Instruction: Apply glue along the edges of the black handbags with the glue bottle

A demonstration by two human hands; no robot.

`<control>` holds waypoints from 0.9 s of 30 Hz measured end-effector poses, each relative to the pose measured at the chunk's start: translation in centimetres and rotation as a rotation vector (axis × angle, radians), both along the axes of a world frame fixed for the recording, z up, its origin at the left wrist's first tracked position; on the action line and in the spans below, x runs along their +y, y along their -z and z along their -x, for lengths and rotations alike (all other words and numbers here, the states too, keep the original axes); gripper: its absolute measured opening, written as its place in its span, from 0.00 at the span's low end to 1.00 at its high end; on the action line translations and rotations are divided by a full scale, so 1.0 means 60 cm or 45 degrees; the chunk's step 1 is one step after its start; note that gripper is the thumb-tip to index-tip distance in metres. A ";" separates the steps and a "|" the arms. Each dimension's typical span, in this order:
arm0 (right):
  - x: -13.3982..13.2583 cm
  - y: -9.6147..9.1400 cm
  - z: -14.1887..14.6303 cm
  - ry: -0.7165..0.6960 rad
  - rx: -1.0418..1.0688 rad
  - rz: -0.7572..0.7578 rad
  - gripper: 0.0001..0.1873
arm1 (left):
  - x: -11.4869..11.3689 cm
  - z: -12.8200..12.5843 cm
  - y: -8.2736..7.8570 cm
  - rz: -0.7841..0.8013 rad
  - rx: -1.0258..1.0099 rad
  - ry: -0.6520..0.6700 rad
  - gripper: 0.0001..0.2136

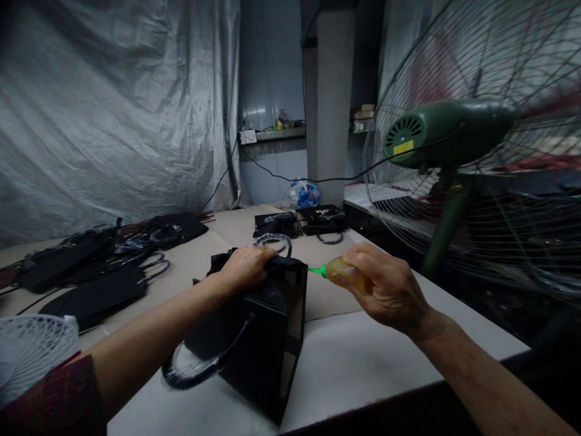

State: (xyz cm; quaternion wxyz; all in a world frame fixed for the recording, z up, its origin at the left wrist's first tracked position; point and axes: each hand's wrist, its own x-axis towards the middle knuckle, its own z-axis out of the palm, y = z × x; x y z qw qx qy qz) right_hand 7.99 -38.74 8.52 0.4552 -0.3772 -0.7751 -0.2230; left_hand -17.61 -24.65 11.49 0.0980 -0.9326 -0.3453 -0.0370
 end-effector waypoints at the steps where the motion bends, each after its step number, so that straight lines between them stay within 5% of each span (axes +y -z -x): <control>1: 0.000 0.000 0.000 -0.018 -0.008 0.027 0.06 | 0.000 0.000 0.000 -0.001 -0.003 0.000 0.13; 12: -0.006 0.002 0.001 -0.091 0.064 0.199 0.03 | 0.005 0.000 0.004 0.008 -0.009 0.025 0.12; 17: -0.006 0.006 -0.002 -0.026 0.094 0.024 0.09 | 0.004 0.000 0.003 0.007 -0.022 0.028 0.12; 21: -0.008 0.008 0.000 -0.112 0.053 0.192 0.05 | 0.006 0.001 0.005 -0.002 -0.022 0.044 0.11; 27: -0.004 0.012 -0.008 0.003 0.064 -0.002 0.13 | 0.005 0.002 0.005 0.006 -0.041 0.031 0.11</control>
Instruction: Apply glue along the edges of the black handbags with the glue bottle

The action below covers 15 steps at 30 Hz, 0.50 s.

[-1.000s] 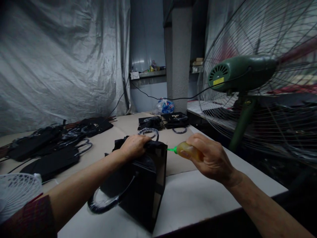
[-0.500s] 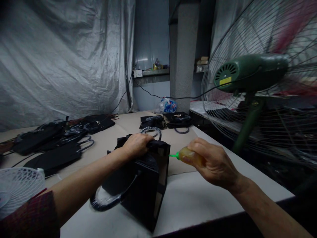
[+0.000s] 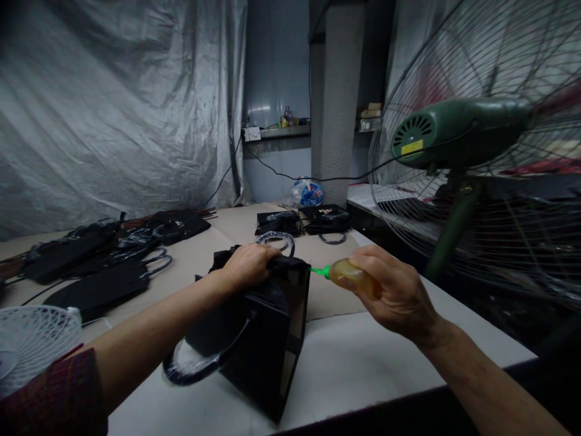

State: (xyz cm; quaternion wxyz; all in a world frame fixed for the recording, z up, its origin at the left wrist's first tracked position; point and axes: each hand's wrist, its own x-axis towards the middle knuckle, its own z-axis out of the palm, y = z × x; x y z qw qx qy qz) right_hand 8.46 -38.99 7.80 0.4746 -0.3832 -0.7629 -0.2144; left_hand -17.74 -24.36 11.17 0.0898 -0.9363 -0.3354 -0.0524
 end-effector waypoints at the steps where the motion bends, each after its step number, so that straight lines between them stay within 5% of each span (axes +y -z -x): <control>1: 0.000 0.001 -0.001 -0.008 -0.010 0.018 0.12 | 0.000 0.000 0.000 0.005 0.003 -0.002 0.12; 15: -0.001 0.005 -0.002 0.052 -0.091 -0.026 0.13 | 0.001 -0.002 0.002 -0.001 0.004 0.008 0.12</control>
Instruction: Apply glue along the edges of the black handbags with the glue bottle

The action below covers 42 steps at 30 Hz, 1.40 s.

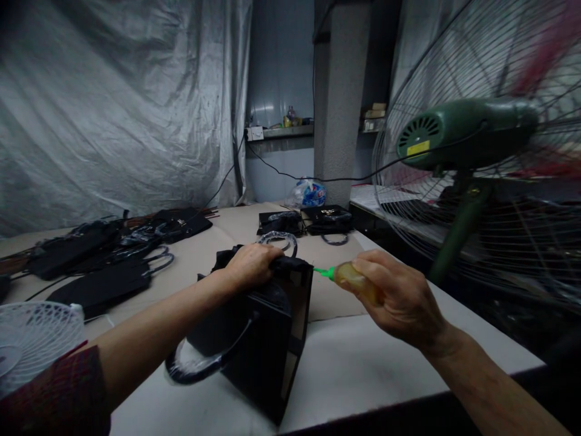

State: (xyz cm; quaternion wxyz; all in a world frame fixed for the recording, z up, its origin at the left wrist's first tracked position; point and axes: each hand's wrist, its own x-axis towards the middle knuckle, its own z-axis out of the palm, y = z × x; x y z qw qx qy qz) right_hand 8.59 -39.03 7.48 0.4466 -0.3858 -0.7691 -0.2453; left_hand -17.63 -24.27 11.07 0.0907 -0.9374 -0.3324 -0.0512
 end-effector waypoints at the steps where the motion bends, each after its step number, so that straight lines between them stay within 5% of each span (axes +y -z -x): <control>1: -0.001 -0.002 0.002 -0.007 -0.003 0.009 0.12 | 0.000 0.000 0.000 0.000 0.001 0.000 0.12; 17: -0.016 0.018 0.013 -0.147 0.038 0.207 0.11 | 0.002 0.000 0.002 0.011 0.005 0.008 0.14; 22: -0.014 0.025 0.011 -0.095 0.045 0.081 0.15 | 0.000 -0.001 0.000 0.000 -0.005 0.010 0.13; 26: -0.015 0.034 0.015 -0.178 0.032 0.215 0.12 | -0.001 -0.001 -0.001 -0.001 0.007 0.008 0.13; 31: -0.018 0.035 0.014 -0.079 -0.003 0.027 0.16 | -0.001 0.000 -0.001 -0.020 0.002 0.011 0.12; 42: -0.023 0.032 0.016 -0.145 -0.050 0.127 0.15 | -0.003 0.001 -0.001 -0.029 0.003 0.014 0.13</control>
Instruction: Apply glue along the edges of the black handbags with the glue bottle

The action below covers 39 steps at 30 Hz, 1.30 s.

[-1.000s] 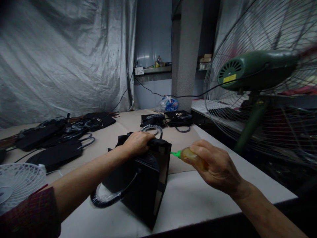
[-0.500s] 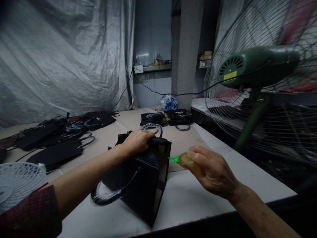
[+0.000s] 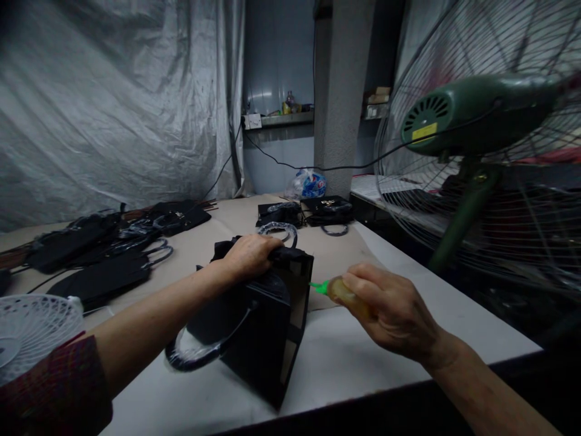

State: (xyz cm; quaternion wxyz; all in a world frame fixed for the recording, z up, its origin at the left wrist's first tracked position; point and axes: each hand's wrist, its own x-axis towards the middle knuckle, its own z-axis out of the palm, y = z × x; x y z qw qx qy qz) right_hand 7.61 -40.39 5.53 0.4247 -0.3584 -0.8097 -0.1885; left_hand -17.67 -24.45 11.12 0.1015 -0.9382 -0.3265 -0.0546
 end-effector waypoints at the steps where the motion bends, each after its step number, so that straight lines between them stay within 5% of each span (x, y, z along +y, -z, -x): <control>1: -0.001 0.001 0.000 -0.002 0.000 0.000 0.16 | -0.001 0.000 -0.001 0.004 -0.003 -0.002 0.13; 34: -0.009 0.045 -0.001 -0.036 -0.021 0.105 0.20 | 0.008 0.009 0.002 0.076 -0.052 -0.016 0.18; 39: -0.007 0.042 -0.003 -0.003 0.028 0.002 0.23 | 0.009 0.012 0.005 0.068 -0.033 -0.030 0.17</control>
